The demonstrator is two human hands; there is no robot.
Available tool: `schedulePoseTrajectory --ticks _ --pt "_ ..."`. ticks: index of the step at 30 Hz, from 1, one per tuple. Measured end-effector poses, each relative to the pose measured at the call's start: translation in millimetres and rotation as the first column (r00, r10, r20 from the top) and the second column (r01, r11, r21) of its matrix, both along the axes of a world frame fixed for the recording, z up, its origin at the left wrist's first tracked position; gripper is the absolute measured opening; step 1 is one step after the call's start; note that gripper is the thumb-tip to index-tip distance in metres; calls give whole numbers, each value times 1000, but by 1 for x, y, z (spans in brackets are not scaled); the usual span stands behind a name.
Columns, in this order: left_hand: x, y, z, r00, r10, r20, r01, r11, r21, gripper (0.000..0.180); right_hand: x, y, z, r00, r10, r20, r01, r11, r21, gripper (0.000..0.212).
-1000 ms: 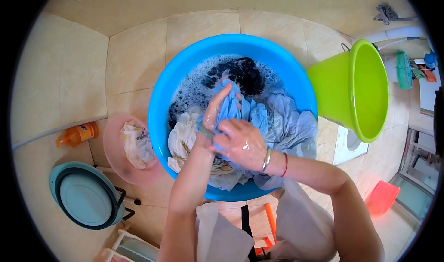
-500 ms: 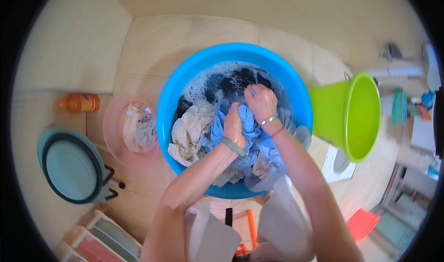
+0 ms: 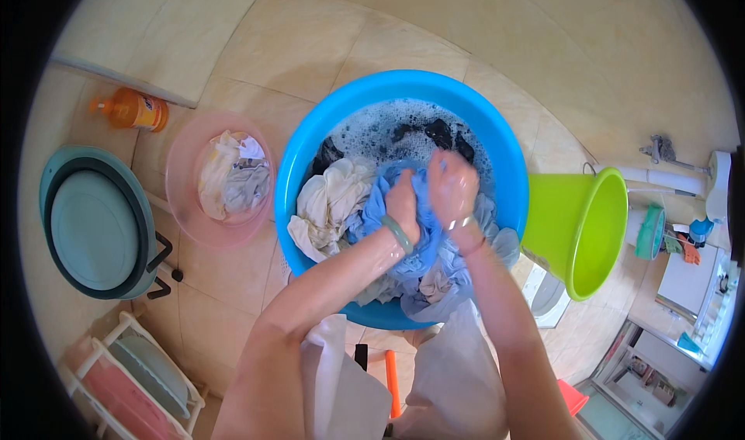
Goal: The person hand washes clothes in a blue basin filled with soapy water. They scrub and rinse various garments, including a blue shirt and a white cloth, by hand. The person then wrings out the washed items and transfers them into a green bucket.
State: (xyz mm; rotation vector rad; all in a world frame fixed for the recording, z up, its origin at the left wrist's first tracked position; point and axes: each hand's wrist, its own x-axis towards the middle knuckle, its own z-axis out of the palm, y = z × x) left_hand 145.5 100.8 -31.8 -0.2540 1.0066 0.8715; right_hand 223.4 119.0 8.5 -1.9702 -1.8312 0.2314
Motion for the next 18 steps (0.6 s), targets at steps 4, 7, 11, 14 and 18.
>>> schedulePoseTrajectory --ticks 4,7,11,14,18 --pt "9 7 26 942 -224 -249 223 974 -33 22 29 10 -30 978 -162 131 162 987 8 29" --pt "-10 1 5 984 -119 -135 123 992 19 23 -14 -14 17 998 -35 -52 38 998 58 21" --pt "-19 2 -59 994 -74 -78 102 872 480 30 -63 -61 46 962 139 -235 -154 987 -45 16" --pt "-13 1 -16 981 45 187 -27 995 -99 32 -21 -38 8 982 170 -83 -163 983 82 16" --pt "17 8 34 948 -224 -228 239 970 39 33 59 5 -47 995 -83 46 86 994 -70 26"
